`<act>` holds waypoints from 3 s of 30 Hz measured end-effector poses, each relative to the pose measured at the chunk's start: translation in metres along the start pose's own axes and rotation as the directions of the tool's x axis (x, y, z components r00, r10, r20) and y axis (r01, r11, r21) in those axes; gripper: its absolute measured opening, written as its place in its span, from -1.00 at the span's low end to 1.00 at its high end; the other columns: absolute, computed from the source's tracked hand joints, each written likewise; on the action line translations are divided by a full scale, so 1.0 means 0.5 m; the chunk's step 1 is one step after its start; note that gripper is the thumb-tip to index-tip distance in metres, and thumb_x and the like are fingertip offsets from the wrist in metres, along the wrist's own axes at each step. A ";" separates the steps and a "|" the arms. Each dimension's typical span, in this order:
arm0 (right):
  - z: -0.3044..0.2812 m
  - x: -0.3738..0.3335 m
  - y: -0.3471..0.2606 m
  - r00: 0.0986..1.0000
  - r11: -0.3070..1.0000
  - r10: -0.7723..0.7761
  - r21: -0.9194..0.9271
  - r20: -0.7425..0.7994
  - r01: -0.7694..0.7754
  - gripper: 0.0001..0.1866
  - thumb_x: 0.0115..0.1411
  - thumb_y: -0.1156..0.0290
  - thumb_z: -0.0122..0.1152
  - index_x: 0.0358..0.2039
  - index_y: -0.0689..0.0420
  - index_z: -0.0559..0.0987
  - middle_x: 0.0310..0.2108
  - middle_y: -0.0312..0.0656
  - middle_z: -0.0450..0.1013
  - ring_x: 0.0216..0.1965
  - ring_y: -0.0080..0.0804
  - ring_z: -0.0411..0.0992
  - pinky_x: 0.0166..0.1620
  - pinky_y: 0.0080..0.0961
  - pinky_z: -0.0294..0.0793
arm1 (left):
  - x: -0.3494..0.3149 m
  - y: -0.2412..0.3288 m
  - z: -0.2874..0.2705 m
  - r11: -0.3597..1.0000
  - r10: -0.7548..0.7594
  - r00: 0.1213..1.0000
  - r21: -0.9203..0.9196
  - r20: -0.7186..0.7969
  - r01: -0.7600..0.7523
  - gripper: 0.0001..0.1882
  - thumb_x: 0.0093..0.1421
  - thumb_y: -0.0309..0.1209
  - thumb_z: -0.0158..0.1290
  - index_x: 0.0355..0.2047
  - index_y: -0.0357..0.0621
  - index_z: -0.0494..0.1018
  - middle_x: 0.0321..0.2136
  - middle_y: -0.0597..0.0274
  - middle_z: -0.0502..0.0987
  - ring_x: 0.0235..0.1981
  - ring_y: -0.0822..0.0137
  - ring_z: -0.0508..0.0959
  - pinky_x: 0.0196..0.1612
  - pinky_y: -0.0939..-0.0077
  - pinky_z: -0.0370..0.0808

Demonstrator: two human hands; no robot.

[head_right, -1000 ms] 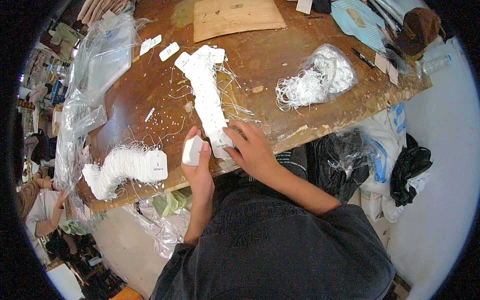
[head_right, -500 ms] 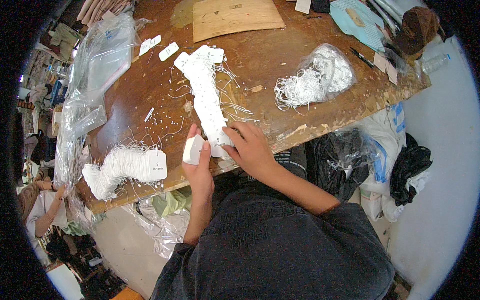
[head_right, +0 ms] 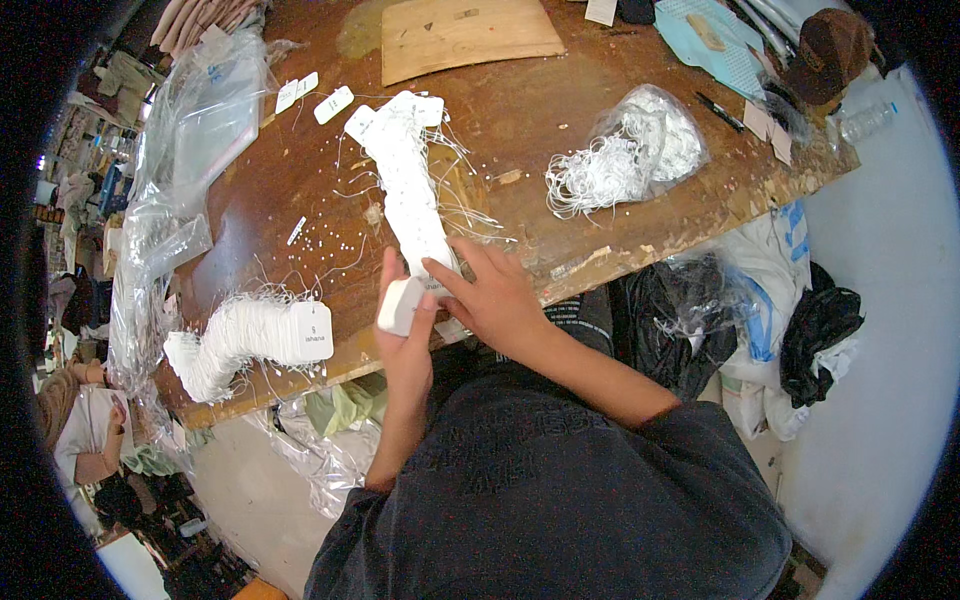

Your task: The person assembles white rectangular tags by threading white strings through them and stacking them on a wooden table. They then place the assembled tags into a clear plastic bag.

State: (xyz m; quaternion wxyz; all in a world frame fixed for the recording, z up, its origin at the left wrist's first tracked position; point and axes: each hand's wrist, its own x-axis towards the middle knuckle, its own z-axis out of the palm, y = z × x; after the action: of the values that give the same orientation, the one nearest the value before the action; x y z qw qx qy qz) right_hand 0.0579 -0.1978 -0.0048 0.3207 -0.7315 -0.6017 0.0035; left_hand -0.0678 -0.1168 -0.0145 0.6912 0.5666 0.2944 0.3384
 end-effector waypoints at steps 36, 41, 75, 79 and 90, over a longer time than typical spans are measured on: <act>0.029 0.102 0.045 0.981 0.999 0.019 0.035 -0.195 -0.012 -0.50 0.05 0.44 0.22 0.07 0.01 0.48 -0.02 -0.07 0.37 -0.08 -0.10 0.35 -0.11 -0.20 0.34 | 0.152 0.030 0.016 0.991 -0.055 0.998 -0.120 -0.017 0.052 -0.29 0.21 -0.55 0.09 0.31 -0.39 0.02 0.07 0.09 0.41 0.06 0.37 0.41 0.11 0.50 0.34; -0.071 0.041 0.086 0.951 0.961 0.005 -0.260 -0.309 -0.090 -0.70 0.01 0.37 0.30 -0.21 0.08 0.54 -0.22 -0.23 0.43 -0.17 -0.20 0.38 -0.18 -0.23 0.34 | 0.105 0.046 -0.008 0.996 -0.032 0.993 -0.087 -0.116 0.022 -0.52 0.22 -0.51 0.10 0.14 -0.36 0.28 -0.08 0.09 0.52 -0.02 0.33 0.49 0.05 0.47 0.42; -0.038 0.034 0.006 0.884 0.351 0.308 0.822 0.351 -0.449 -0.76 0.36 0.34 0.01 -0.41 0.21 0.46 -0.43 -0.34 0.40 -0.36 -0.61 0.35 -0.25 -0.57 0.36 | 0.032 0.028 -0.023 0.969 -0.196 0.967 -0.120 0.162 0.216 -0.72 0.18 -0.50 0.13 -0.09 -0.25 0.40 -0.34 0.22 0.54 -0.30 0.45 0.54 -0.22 0.58 0.48; -0.030 0.027 0.026 0.882 0.128 0.314 0.905 0.351 -0.405 -0.76 0.38 0.33 -0.03 -0.38 0.19 0.47 -0.44 -0.31 0.40 -0.33 -0.59 0.36 -0.21 -0.55 0.36 | 0.054 0.040 -0.029 0.934 -0.069 0.997 -0.348 0.032 0.076 -0.75 0.20 -0.51 0.08 -0.12 -0.30 0.38 -0.38 0.15 0.54 -0.31 0.36 0.56 -0.25 0.48 0.50; -0.034 0.043 0.003 0.925 0.588 0.341 0.729 0.169 -0.350 -0.66 0.31 0.40 0.05 0.08 0.17 0.41 -0.52 -0.28 0.48 -0.54 -0.56 0.40 -0.43 -0.54 0.41 | 0.027 0.026 0.001 0.817 -0.246 0.913 -0.437 0.325 0.375 -0.67 0.17 -0.49 0.09 -0.06 -0.31 0.37 -0.23 0.05 0.55 -0.33 0.26 0.59 -0.28 0.45 0.53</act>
State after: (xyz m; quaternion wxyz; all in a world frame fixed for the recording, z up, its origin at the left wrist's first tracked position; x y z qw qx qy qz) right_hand 0.0717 -0.1870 0.0161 0.5819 -0.6369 -0.3946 0.3163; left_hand -0.0612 -0.1045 -0.0022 0.8898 0.3549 0.1972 0.2084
